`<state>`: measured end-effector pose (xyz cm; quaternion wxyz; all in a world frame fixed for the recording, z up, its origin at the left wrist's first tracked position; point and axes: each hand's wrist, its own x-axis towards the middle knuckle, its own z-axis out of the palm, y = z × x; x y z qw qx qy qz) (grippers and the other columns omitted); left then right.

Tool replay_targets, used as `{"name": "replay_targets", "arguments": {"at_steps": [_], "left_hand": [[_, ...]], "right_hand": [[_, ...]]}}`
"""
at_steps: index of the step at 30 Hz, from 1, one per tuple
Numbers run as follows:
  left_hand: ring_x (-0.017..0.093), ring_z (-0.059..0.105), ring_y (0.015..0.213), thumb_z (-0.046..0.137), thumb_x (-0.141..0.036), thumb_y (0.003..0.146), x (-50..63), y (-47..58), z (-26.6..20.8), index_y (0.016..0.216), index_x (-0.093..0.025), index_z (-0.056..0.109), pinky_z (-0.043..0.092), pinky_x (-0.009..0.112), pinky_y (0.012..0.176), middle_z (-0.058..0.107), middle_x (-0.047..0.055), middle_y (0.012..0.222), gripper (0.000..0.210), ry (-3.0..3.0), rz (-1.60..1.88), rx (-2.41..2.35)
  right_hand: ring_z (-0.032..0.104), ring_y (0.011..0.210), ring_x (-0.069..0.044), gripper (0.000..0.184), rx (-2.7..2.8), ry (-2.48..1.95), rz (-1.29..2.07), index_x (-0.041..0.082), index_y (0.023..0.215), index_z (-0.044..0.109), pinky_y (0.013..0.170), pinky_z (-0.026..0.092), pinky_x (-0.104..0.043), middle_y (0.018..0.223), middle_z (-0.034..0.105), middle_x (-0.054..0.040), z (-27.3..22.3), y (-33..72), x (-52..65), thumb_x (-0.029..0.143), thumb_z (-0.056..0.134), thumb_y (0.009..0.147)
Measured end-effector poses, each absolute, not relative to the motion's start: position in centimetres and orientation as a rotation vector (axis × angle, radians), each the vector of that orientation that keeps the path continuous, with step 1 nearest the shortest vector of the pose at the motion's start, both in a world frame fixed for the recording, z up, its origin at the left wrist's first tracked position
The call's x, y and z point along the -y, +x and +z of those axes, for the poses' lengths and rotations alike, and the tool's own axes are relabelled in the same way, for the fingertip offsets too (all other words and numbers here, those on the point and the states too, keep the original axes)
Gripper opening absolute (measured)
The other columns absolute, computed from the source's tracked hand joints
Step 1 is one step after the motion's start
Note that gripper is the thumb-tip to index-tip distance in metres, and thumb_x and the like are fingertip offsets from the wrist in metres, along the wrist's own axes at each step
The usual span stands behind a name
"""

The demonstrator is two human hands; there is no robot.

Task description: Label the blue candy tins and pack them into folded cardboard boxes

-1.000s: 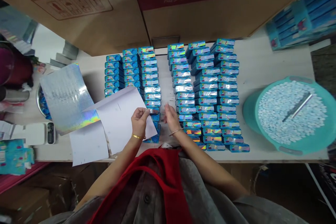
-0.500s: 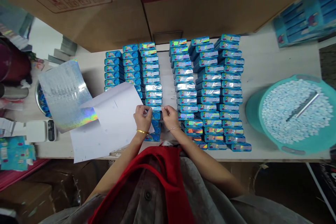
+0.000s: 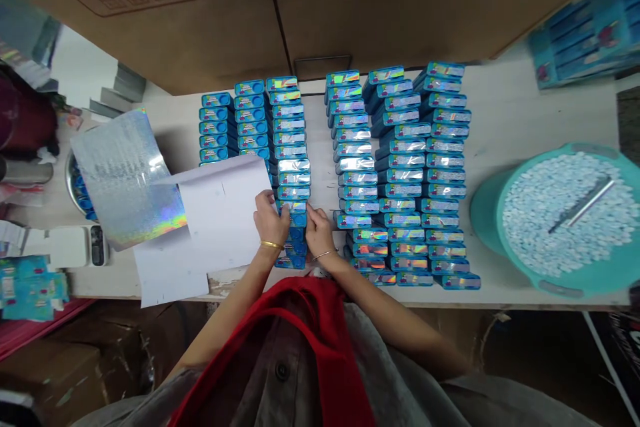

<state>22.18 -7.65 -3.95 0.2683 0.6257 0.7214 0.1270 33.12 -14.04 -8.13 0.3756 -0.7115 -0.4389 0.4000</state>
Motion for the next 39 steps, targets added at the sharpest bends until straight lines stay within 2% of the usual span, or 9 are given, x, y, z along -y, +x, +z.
{"name": "replay_targets", "arguments": {"at_steps": [9,13,17,21,23,25,28,35,39], "left_hand": [[0.023,0.060,0.088,0.050,-0.014,0.079,7.6,22.3,-4.5,0.111,-0.021,0.048,0.043,0.037,0.076,0.060,0.005,0.092,0.033,1.588,0.328,-1.944],[0.016,0.057,0.072,0.050,-0.017,0.080,6.1,19.1,-3.9,0.108,-0.019,0.052,0.047,0.030,0.070,0.058,0.003,0.087,0.028,1.537,0.617,-1.766],[0.020,0.054,0.100,0.060,-0.025,0.076,2.1,11.3,-3.2,0.117,-0.017,0.048,0.042,0.036,0.093,0.054,0.010,0.112,0.043,1.504,1.091,-2.084],[0.027,0.052,0.110,0.075,-0.022,0.057,-0.9,3.8,-3.8,0.123,-0.016,0.044,0.037,0.044,0.099,0.055,0.012,0.113,0.074,1.008,0.911,-2.330],[0.027,0.057,0.100,0.077,-0.021,0.051,-1.1,2.1,-4.3,0.113,-0.015,0.051,0.041,0.043,0.092,0.060,0.007,0.095,0.068,0.868,0.777,-2.184],[0.024,0.060,0.085,0.075,-0.022,0.053,-0.5,1.6,-4.7,0.095,-0.015,0.057,0.046,0.038,0.081,0.060,0.002,0.077,0.046,0.845,0.767,-2.024],[0.017,0.060,0.071,0.068,-0.028,0.061,1.4,2.0,-4.4,0.080,-0.017,0.058,0.049,0.029,0.068,0.061,0.000,0.071,0.023,0.878,0.847,-1.837],[0.014,0.060,0.074,0.068,-0.037,0.069,7.3,3.0,-1.4,0.086,-0.019,0.060,0.050,0.027,0.070,0.065,0.001,0.080,0.026,0.824,1.056,-1.305],[0.018,0.062,0.082,0.062,-0.047,0.075,9.3,4.3,-0.4,0.098,-0.019,0.061,0.050,0.030,0.074,0.067,0.005,0.092,0.036,0.756,1.135,-1.340]], "right_hand": [[0.059,0.080,-0.021,0.044,1.499,-1.903,1.103,0.017,0.120,0.062,0.077,0.048,-0.032,0.083,0.064,-0.0087,-9.5,34.9,13.3,0.020,0.035,0.086],[0.060,0.080,-0.022,0.044,1.422,-1.933,1.015,0.014,0.121,0.061,0.078,0.049,-0.036,0.091,0.067,-0.0117,-8.7,35.3,13.4,0.023,0.036,0.086],[0.058,0.074,-0.021,0.045,1.241,-1.894,0.904,0.014,0.123,0.058,0.075,0.049,-0.039,0.088,0.066,-0.0103,-6.9,35.7,13.1,0.036,0.040,0.089],[0.055,0.071,-0.019,0.047,1.150,-1.824,0.799,0.014,0.120,0.059,0.068,0.048,-0.037,0.088,0.061,-0.0092,-5.0,35.5,10.9,0.045,0.045,0.088],[0.053,0.068,-0.017,0.045,1.159,-1.771,0.771,0.016,0.118,0.060,0.065,0.047,-0.035,0.090,0.059,-0.0081,-3.7,34.9,9.0,0.046,0.046,0.087],[0.052,0.067,-0.016,0.041,1.213,-1.707,0.753,0.017,0.112,0.063,0.063,0.046,-0.033,0.087,0.059,-0.0066,-1.8,34.0,6.7,0.046,0.047,0.088],[0.055,0.076,-0.018,0.036,1.329,-1.593,0.701,0.019,0.102,0.066,0.066,0.047,-0.032,0.090,0.060,-0.0071,1.8,32.1,3.0,0.046,0.047,0.089],[0.056,0.101,-0.026,0.039,2.016,-1.378,0.766,0.024,0.108,0.065,0.090,0.038,-0.042,0.106,0.065,-0.0078,5.8,26.1,-1.6,0.051,0.061,0.081],[0.059,0.081,-0.021,0.023,2.332,-1.321,1.035,0.022,0.091,0.064,0.073,0.039,-0.031,0.087,0.067,-0.0057,4.0,23.7,0.7,0.040,0.050,0.091]]}}
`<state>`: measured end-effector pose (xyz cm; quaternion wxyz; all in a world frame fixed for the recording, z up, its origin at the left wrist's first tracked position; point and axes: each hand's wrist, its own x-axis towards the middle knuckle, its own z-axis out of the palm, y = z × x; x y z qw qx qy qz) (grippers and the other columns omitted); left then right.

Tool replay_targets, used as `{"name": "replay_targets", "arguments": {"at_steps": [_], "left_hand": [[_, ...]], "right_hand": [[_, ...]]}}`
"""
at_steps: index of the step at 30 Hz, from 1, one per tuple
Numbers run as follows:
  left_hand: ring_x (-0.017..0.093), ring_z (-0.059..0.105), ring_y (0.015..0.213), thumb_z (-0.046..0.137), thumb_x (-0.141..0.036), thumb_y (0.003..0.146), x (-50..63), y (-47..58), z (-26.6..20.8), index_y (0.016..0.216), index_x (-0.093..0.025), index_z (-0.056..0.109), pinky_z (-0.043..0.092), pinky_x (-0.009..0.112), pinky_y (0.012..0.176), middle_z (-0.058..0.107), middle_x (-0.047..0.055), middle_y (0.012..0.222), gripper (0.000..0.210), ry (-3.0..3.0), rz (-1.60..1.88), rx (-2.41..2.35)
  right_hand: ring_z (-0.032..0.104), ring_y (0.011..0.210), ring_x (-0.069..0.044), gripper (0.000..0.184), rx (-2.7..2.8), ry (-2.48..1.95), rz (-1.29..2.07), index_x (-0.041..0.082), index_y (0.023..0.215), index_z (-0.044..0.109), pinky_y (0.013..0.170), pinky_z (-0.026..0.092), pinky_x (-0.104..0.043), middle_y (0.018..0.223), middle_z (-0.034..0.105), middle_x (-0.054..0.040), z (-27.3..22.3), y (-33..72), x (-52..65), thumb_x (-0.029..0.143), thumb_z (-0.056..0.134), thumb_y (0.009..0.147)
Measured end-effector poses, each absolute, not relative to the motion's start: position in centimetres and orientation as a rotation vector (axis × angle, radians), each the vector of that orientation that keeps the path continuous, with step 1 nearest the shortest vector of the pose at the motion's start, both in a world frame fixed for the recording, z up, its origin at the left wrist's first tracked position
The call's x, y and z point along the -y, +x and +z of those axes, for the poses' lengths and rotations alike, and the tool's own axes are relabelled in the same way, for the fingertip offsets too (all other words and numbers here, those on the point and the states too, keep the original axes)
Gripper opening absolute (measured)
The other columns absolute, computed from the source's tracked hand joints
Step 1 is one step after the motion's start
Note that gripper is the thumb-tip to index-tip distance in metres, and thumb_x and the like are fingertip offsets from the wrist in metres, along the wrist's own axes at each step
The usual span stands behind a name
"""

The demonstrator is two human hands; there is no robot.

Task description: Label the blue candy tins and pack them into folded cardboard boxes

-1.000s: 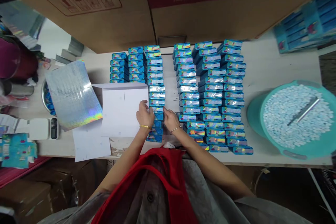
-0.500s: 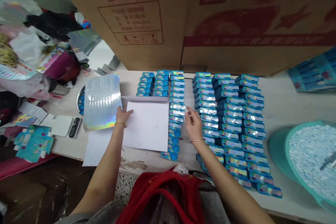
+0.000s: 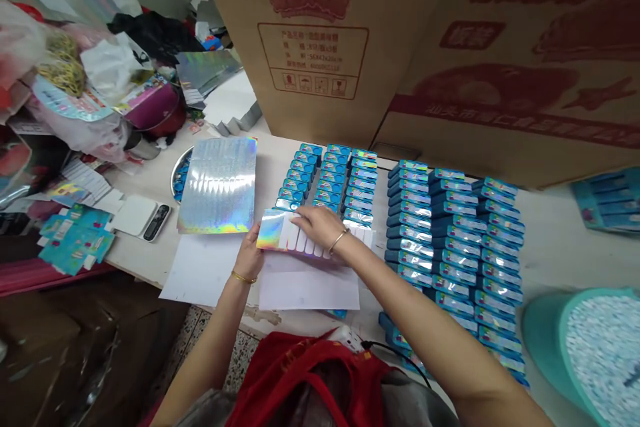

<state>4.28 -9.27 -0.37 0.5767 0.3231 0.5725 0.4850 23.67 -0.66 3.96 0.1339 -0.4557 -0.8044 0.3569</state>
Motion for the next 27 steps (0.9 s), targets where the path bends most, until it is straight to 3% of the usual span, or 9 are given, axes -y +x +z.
{"name": "replay_targets", "arguments": {"at_steps": [3,6,9,14,22,27], "left_hand": [[0.017,0.062,0.084,0.039,-0.053,0.089,9.6,4.2,0.5,0.121,-0.019,0.053,0.050,0.031,0.076,0.066,0.008,0.100,0.048,0.839,1.160,-1.387],[0.019,0.060,0.098,0.040,-0.047,0.092,8.8,3.1,1.9,0.136,-0.022,0.040,0.047,0.033,0.083,0.062,0.011,0.114,0.051,1.294,1.073,-1.531],[0.023,0.050,0.114,0.051,-0.033,0.089,7.4,2.4,3.6,0.131,-0.027,0.049,0.040,0.039,0.093,0.058,0.010,0.121,0.042,1.947,0.782,-1.651],[0.023,0.052,0.107,0.050,-0.016,0.087,6.1,3.2,5.0,0.112,-0.030,0.062,0.038,0.040,0.087,0.063,0.007,0.113,0.032,2.417,0.386,-1.603],[0.023,0.054,0.108,0.043,-0.017,0.091,7.6,4.2,3.1,0.104,-0.024,0.063,0.044,0.039,0.086,0.064,0.009,0.116,0.025,2.407,0.470,-1.604],[0.021,0.057,0.102,0.048,-0.025,0.088,10.9,4.2,4.0,0.095,-0.022,0.059,0.046,0.038,0.087,0.063,0.009,0.106,0.013,2.248,0.797,-1.500]], "right_hand": [[0.056,0.070,-0.018,0.027,2.371,-1.333,1.027,0.022,0.078,0.058,0.061,0.033,-0.027,0.076,0.063,-0.0041,3.4,23.5,2.3,0.034,0.040,0.095],[0.051,0.064,-0.016,0.029,2.408,-1.281,1.071,0.022,0.073,0.054,0.057,0.028,-0.026,0.070,0.059,-0.0021,3.9,23.9,2.4,0.036,0.039,0.095],[0.046,0.058,-0.014,0.032,2.441,-1.246,1.136,0.022,0.069,0.054,0.054,0.024,-0.026,0.063,0.055,-0.0004,4.6,23.9,1.7,0.037,0.041,0.093],[0.037,0.052,-0.012,0.035,2.459,-1.214,1.222,0.021,0.060,0.050,0.051,0.021,-0.026,0.055,0.048,0.0022,4.7,23.3,0.3,0.037,0.044,0.090],[0.033,0.051,-0.010,0.040,2.316,-1.204,1.492,0.020,0.054,0.039,0.051,0.023,-0.025,0.050,0.037,0.0051,2.7,23.4,-1.1,0.042,0.042,0.087],[0.035,0.051,-0.011,0.036,2.385,-1.412,1.328,0.020,0.052,0.042,0.051,0.021,-0.027,0.049,0.040,0.0033,1.8,24.4,-1.8,0.036,0.046,0.085]]}}
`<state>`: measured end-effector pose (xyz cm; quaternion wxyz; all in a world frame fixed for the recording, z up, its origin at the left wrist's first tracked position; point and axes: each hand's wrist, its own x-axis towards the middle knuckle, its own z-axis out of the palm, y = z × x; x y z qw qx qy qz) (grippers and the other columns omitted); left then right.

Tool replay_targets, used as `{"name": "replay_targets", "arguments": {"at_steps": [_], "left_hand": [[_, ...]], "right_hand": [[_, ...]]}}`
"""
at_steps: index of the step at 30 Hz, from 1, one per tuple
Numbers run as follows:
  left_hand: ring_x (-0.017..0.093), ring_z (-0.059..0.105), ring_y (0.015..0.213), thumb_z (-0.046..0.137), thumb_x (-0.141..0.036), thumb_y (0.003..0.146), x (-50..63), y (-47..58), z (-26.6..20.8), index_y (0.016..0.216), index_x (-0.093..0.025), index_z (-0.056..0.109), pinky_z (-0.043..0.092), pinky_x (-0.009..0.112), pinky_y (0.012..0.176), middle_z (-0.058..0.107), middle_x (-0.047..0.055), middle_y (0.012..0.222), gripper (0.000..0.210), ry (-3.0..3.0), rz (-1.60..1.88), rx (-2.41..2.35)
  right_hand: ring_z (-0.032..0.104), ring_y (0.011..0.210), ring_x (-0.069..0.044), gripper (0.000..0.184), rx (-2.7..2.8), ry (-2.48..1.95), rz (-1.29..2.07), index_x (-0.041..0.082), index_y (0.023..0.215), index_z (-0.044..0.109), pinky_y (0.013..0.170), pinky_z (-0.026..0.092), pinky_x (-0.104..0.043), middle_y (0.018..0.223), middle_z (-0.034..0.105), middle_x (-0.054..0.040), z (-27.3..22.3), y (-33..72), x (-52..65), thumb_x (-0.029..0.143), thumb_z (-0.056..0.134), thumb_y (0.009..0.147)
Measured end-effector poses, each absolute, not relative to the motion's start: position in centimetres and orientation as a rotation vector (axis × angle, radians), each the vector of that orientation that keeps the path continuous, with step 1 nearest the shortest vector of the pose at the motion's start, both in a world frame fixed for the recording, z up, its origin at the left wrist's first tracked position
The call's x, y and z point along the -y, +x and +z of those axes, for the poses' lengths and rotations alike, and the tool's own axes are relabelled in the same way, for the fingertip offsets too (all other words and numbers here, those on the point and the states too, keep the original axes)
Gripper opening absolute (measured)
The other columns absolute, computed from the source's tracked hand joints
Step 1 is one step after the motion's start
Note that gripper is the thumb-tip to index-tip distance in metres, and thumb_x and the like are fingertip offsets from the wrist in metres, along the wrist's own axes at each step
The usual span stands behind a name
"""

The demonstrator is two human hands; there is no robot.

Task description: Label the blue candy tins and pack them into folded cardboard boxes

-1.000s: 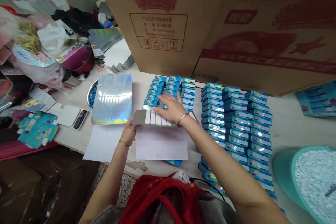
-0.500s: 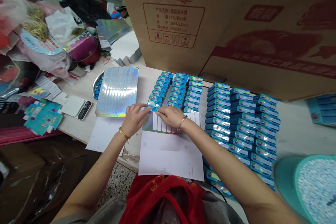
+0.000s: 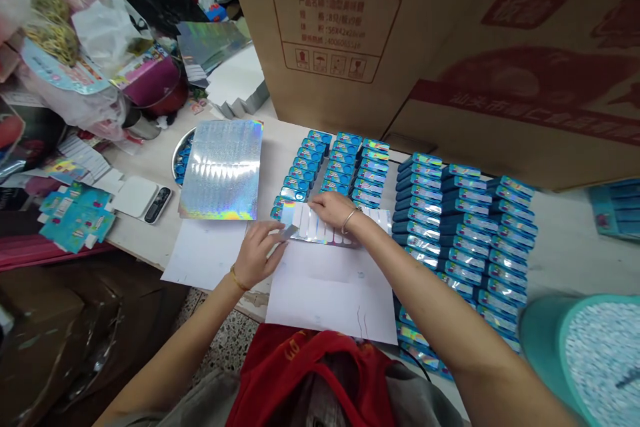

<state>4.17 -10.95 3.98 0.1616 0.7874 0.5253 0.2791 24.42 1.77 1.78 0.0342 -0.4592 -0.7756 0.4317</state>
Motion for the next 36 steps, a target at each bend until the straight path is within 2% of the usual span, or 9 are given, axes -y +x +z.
{"name": "replay_targets", "arguments": {"at_steps": [4,9,12,15,21,24,26,31,36], "left_hand": [[0.020,0.056,0.098,0.051,-0.030,0.088,10.9,3.4,5.1,0.115,-0.022,0.050,0.046,0.035,0.083,0.060,0.010,0.108,0.028,1.960,1.090,-1.692],[0.020,0.059,0.095,0.043,-0.021,0.090,8.2,1.9,5.1,0.144,-0.023,0.027,0.041,0.034,0.084,0.066,0.007,0.106,0.057,2.193,0.620,-1.715],[0.018,0.062,0.086,0.039,-0.016,0.090,8.7,1.0,4.5,0.144,-0.023,0.031,0.040,0.033,0.082,0.069,0.004,0.090,0.055,2.240,0.385,-1.757],[0.018,0.063,0.080,0.037,-0.014,0.091,11.1,-0.2,3.7,0.141,-0.021,0.037,0.041,0.032,0.080,0.070,0.004,0.082,0.051,2.226,0.370,-1.834],[0.018,0.061,0.107,0.038,-0.014,0.092,17.4,-3.7,1.9,0.141,-0.019,0.036,0.042,0.031,0.090,0.067,0.009,0.115,0.049,2.172,0.500,-1.964],[0.020,0.058,0.112,0.037,-0.013,0.093,20.2,-5.5,0.8,0.145,-0.015,0.024,0.043,0.033,0.092,0.064,0.011,0.118,0.054,2.230,0.465,-2.032],[0.021,0.061,0.104,0.038,-0.015,0.093,22.0,-6.7,0.2,0.147,-0.013,0.019,0.045,0.034,0.088,0.066,0.012,0.110,0.058,2.246,0.445,-2.079],[0.021,0.060,0.078,0.042,-0.016,0.092,26.3,-9.4,0.2,0.146,-0.013,0.021,0.048,0.032,0.072,0.063,0.008,0.084,0.059,2.195,0.473,-2.229],[0.015,0.056,0.075,0.051,-0.017,0.088,29.5,-11.4,2.9,0.146,-0.017,0.023,0.049,0.029,0.074,0.058,0.003,0.082,0.065,1.761,0.826,-2.389]], "right_hand": [[0.036,0.051,-0.012,0.034,2.474,-1.486,1.218,0.021,0.053,0.044,0.051,0.020,-0.028,0.052,0.044,0.0017,2.5,24.1,-1.6,0.032,0.046,0.085],[0.034,0.049,-0.011,0.035,2.530,-1.235,1.258,0.020,0.052,0.045,0.051,0.019,-0.028,0.050,0.042,0.0027,4.3,21.7,-0.6,0.032,0.047,0.085],[0.032,0.049,-0.011,0.037,2.496,-1.126,1.382,0.020,0.051,0.044,0.052,0.020,-0.027,0.048,0.038,0.0039,4.6,20.0,0.0,0.035,0.048,0.084],[0.033,0.049,-0.010,0.037,2.451,-1.076,1.560,0.020,0.051,0.042,0.052,0.022,-0.027,0.047,0.036,0.0049,4.0,18.1,0.7,0.039,0.047,0.084],[0.030,0.049,-0.009,0.036,2.435,-0.942,1.795,0.020,0.050,0.036,0.052,0.022,-0.026,0.049,0.029,0.0059,1.6,12.9,2.8,0.038,0.044,0.080],[0.033,0.053,-0.010,0.034,2.482,-0.858,1.842,0.020,0.052,0.039,0.054,0.025,-0.025,0.050,0.034,0.0055,0.1,9.9,4.2,0.038,0.044,0.080],[0.035,0.054,-0.010,0.034,2.533,-0.875,1.835,0.019,0.053,0.041,0.055,0.026,-0.025,0.051,0.036,0.0053,-1.2,7.8,5.2,0.038,0.045,0.081],[0.041,0.057,-0.012,0.031,2.613,-1.003,1.719,0.018,0.053,0.050,0.057,0.029,-0.025,0.055,0.046,0.0022,-5.6,3.0,7.9,0.030,0.048,0.082],[0.048,0.061,-0.015,0.032,2.540,-1.235,1.610,0.018,0.064,0.059,0.060,0.034,-0.026,0.064,0.059,-0.0026,-10.5,-1.3,9.2,0.029,0.043,0.089]]}}
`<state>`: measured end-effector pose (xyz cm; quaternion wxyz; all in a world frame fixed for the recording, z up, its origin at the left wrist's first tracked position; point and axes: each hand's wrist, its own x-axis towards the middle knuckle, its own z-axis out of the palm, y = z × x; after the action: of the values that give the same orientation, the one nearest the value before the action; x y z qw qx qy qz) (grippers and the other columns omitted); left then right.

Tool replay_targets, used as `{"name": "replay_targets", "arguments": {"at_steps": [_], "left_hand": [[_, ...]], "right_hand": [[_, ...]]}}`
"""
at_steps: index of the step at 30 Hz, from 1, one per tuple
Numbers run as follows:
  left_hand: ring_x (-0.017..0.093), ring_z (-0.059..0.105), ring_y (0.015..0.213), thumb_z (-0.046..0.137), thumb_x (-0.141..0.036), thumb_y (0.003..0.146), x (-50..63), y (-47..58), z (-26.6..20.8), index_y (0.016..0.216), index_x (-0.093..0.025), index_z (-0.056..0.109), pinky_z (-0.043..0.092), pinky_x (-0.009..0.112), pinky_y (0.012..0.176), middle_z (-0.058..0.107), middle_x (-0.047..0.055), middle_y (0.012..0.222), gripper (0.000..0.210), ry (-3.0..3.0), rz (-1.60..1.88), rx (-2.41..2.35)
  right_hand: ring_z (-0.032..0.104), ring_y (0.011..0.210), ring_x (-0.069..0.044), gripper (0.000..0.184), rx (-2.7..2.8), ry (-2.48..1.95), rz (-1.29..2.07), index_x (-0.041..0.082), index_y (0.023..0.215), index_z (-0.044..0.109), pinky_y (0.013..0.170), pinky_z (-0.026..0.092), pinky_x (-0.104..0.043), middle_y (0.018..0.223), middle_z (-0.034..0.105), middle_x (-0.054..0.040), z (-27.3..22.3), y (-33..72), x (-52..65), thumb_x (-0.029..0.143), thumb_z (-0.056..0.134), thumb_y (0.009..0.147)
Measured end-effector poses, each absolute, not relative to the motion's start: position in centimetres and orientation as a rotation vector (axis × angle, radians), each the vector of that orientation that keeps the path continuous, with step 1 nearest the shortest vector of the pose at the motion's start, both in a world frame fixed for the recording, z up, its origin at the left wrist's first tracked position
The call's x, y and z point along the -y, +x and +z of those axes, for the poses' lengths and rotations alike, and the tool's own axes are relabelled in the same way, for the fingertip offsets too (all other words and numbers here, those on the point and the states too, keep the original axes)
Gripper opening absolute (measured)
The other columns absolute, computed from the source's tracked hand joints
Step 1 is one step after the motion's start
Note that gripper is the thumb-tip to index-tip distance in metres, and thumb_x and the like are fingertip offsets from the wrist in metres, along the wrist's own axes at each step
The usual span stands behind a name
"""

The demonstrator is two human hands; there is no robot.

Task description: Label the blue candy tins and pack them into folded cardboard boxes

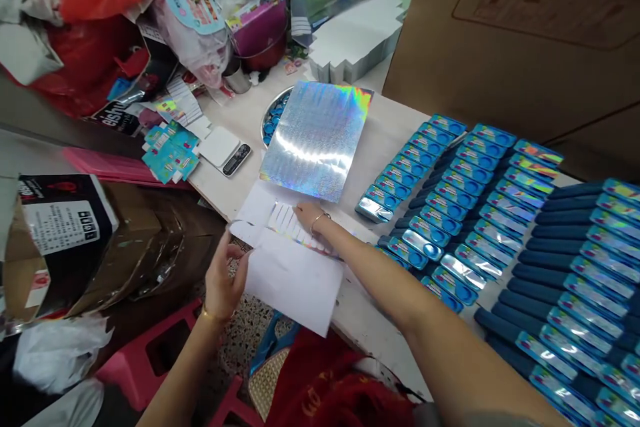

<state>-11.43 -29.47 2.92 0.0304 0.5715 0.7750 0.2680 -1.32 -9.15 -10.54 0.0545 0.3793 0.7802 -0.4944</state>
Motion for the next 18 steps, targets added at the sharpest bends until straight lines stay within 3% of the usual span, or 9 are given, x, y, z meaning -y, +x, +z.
{"name": "replay_targets", "arguments": {"at_steps": [6,9,11,15,18], "left_hand": [[0.013,0.053,0.075,0.058,-0.019,0.085,30.6,-11.8,3.8,0.145,-0.020,0.026,0.049,0.029,0.075,0.053,0.001,0.081,0.069,1.376,1.034,-2.420],[0.013,0.053,0.077,0.057,-0.020,0.085,30.6,-11.3,2.9,0.145,-0.022,0.026,0.048,0.029,0.076,0.052,0.000,0.082,0.067,1.318,1.040,-2.339],[0.012,0.053,0.078,0.057,-0.019,0.085,30.2,-10.8,2.4,0.145,-0.023,0.026,0.048,0.029,0.077,0.051,0.000,0.083,0.068,1.287,1.070,-2.288],[0.012,0.052,0.078,0.061,-0.022,0.083,28.3,-8.7,2.0,0.143,-0.023,0.030,0.047,0.027,0.075,0.051,0.000,0.083,0.068,1.093,1.238,-2.133],[0.011,0.052,0.075,0.065,-0.024,0.080,26.1,-5.9,2.3,0.141,-0.023,0.034,0.047,0.024,0.071,0.050,-0.001,0.081,0.068,0.861,1.369,-1.932]], "right_hand": [[0.059,0.083,-0.023,0.035,-2.380,1.427,-1.495,0.018,0.094,0.064,0.075,0.042,-0.032,0.093,0.067,-0.0103,-12.9,-6.0,7.3,0.034,0.033,0.096],[0.057,0.102,-0.028,0.036,-2.424,1.503,-1.484,0.016,0.115,0.058,0.086,0.041,-0.038,0.113,0.062,-0.0158,-11.8,-7.3,6.9,0.038,0.039,0.095],[0.052,0.111,-0.029,0.037,-2.557,1.425,-1.525,0.015,0.119,0.057,0.094,0.039,-0.042,0.121,0.058,-0.0167,-10.5,-6.6,7.6,0.038,0.047,0.092],[0.049,0.116,-0.025,0.040,-2.771,1.188,-1.981,0.019,0.109,0.064,0.101,0.038,-0.042,0.117,0.060,-0.0123,-8.0,-0.3,11.2,0.049,0.043,0.092],[0.058,0.101,-0.022,0.059,-2.193,1.592,-2.452,0.020,0.109,0.064,0.085,0.047,-0.038,0.106,0.064,-0.0094,-6.2,7.1,14.7,0.064,0.029,0.090]]}}
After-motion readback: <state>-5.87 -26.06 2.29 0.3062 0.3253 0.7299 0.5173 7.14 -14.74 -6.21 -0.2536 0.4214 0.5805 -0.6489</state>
